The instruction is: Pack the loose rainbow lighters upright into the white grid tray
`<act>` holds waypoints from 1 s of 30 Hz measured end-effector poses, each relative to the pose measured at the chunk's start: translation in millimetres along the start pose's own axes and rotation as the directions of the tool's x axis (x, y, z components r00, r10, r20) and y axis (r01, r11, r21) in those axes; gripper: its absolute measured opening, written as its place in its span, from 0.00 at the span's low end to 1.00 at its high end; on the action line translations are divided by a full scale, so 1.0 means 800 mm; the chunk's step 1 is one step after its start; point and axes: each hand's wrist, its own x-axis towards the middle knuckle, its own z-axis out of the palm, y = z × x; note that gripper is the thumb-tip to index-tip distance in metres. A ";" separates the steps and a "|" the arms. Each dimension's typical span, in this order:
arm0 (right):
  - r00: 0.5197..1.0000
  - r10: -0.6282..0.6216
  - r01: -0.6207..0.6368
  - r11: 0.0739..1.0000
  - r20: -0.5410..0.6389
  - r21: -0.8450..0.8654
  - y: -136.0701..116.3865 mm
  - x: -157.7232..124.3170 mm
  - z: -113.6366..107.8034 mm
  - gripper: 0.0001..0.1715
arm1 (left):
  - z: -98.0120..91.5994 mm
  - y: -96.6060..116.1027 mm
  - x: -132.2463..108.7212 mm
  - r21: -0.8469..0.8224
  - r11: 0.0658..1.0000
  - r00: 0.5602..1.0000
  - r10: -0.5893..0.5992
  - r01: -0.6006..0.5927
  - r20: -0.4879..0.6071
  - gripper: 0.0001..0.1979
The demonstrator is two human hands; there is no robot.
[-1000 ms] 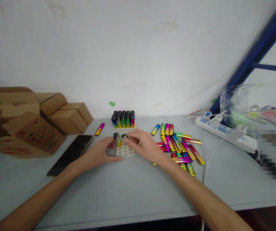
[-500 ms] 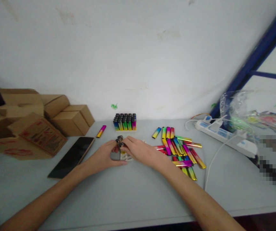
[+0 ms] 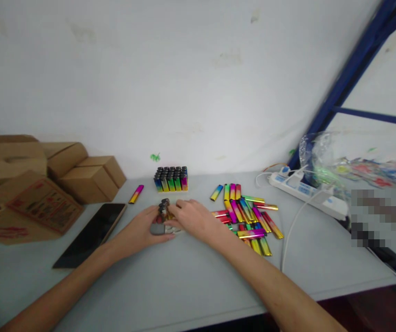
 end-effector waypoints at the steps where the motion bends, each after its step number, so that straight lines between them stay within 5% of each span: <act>1: 1.000 -0.004 0.004 1.000 -0.009 0.024 0.007 -0.005 -0.005 0.22 | -0.001 0.000 0.000 0.024 1.000 1.000 -0.001 0.001 0.005 0.22; 6: 0.986 0.150 -0.136 0.979 -0.080 0.154 0.073 -0.049 -0.041 0.13 | -0.004 -0.007 -0.002 0.183 0.983 1.000 -0.004 0.006 -0.011 0.29; 10: 0.973 0.213 -0.228 0.938 0.085 0.259 0.114 -0.075 -0.052 0.09 | -0.004 -0.020 -0.003 0.185 0.983 1.000 0.007 -0.005 -0.009 0.32; 13: 0.943 0.226 -0.298 0.901 0.244 0.316 0.122 -0.078 -0.046 0.14 | -0.004 -0.029 -0.002 0.167 0.986 1.000 -0.016 0.015 0.007 0.34; 16: 0.937 0.204 -0.294 0.899 0.283 0.325 0.121 -0.073 -0.038 0.09 | -0.004 -0.036 -0.001 0.150 0.988 0.999 -0.042 0.039 0.019 0.36; 21: 0.986 0.167 -0.151 0.930 -0.019 0.334 0.117 -0.064 -0.031 0.08 | -0.003 -0.040 -0.001 0.153 0.988 1.000 -0.019 0.020 -0.010 0.37; 25: 0.939 0.261 -0.118 0.856 -0.224 0.503 0.115 -0.057 -0.030 0.16 | -0.004 -0.041 0.000 0.136 0.991 1.000 0.000 0.001 -0.005 0.35; 30: 0.871 0.334 -0.056 0.796 -0.360 0.603 0.116 -0.048 -0.023 0.14 | -0.005 -0.041 -0.001 0.122 0.993 1.000 0.001 -0.002 0.006 0.33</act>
